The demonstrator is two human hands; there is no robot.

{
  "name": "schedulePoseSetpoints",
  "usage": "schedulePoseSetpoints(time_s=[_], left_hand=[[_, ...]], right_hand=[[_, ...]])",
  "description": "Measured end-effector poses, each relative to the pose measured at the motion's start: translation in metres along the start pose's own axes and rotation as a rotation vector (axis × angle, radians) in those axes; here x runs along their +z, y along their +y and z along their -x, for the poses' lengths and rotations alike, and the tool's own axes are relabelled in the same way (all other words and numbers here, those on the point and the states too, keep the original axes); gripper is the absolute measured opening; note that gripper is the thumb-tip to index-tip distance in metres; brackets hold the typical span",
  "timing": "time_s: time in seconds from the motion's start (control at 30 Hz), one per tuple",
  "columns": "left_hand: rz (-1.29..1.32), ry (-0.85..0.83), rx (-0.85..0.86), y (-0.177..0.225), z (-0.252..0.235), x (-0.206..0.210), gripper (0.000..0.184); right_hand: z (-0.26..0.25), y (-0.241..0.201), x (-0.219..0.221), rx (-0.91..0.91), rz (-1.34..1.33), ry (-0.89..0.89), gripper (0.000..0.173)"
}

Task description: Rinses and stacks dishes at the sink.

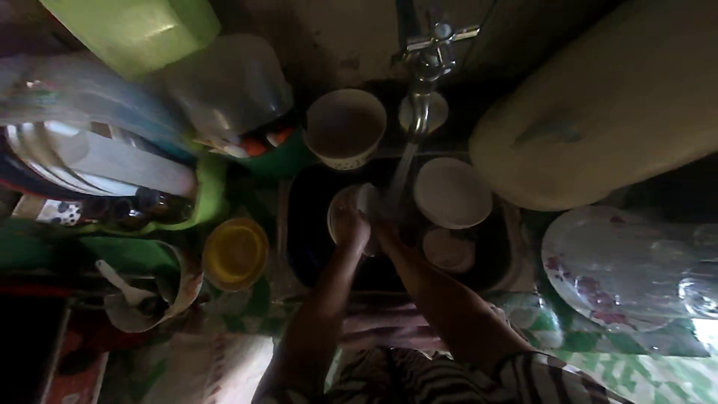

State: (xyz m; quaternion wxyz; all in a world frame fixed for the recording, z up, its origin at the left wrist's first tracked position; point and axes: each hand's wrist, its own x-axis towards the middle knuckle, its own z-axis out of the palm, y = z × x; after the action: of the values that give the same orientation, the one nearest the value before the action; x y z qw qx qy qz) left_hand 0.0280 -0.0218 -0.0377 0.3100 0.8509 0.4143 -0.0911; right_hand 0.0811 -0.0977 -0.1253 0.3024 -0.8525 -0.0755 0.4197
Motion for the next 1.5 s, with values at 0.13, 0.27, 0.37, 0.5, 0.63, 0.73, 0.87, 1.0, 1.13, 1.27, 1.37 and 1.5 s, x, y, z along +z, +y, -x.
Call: schedulePoseSetpoints(time_s=[0.13, 0.27, 0.37, 0.5, 0.63, 0.73, 0.87, 1.0, 1.13, 1.27, 1.37, 1.5], left_hand=[[0.304, 0.070, -0.003, -0.010, 0.000, 0.004, 0.052], [0.544, 0.116, -0.003, -0.030, 0.004, 0.003, 0.049], [0.758, 0.193, -0.044, -0.043, 0.002, 0.011, 0.045], [0.985, 0.287, -0.121, -0.070, -0.010, 0.007, 0.046], [1.092, 0.187, -0.121, -0.074, -0.005, 0.027, 0.042], [1.157, 0.093, -0.046, -0.055, -0.005, 0.046, 0.043], [1.268, 0.140, -0.101, -0.043, -0.018, 0.051, 0.037], [1.272, 0.078, -0.113, -0.053, -0.016, 0.051, 0.045], [1.080, 0.085, -0.069, -0.040, -0.012, 0.046, 0.040], [1.284, -0.070, -0.148, -0.067, -0.031, 0.019, 0.034], [1.305, -0.117, -0.322, -0.066, -0.026, -0.010, 0.041], [1.110, 0.000, -0.057, -0.008, 0.003, -0.002, 0.052]], right_hand=[[-0.002, -0.008, 0.006, -0.106, -0.002, 0.143, 0.050], [-0.008, -0.026, 0.014, -0.397, 0.170, 0.214, 0.062], [0.006, -0.025, 0.028, -0.782, 0.125, 0.114, 0.058], [0.041, 0.016, -0.009, -0.995, 0.343, -0.267, 0.047], [0.020, 0.030, -0.052, -0.628, 0.540, -0.110, 0.062], [0.014, -0.004, -0.046, -0.507, 0.392, 0.019, 0.071], [0.019, -0.005, -0.032, -0.867, 0.547, -0.072, 0.053], [-0.002, 0.010, -0.054, -0.612, 0.534, 0.058, 0.059], [0.000, -0.014, -0.031, -0.807, 0.500, 0.037, 0.061], [0.048, -0.011, -0.036, -0.972, 0.614, -0.296, 0.048], [0.098, -0.011, -0.065, -0.780, 0.593, -0.337, 0.049], [0.094, -0.020, -0.090, -0.499, -0.069, -0.055, 0.036]])
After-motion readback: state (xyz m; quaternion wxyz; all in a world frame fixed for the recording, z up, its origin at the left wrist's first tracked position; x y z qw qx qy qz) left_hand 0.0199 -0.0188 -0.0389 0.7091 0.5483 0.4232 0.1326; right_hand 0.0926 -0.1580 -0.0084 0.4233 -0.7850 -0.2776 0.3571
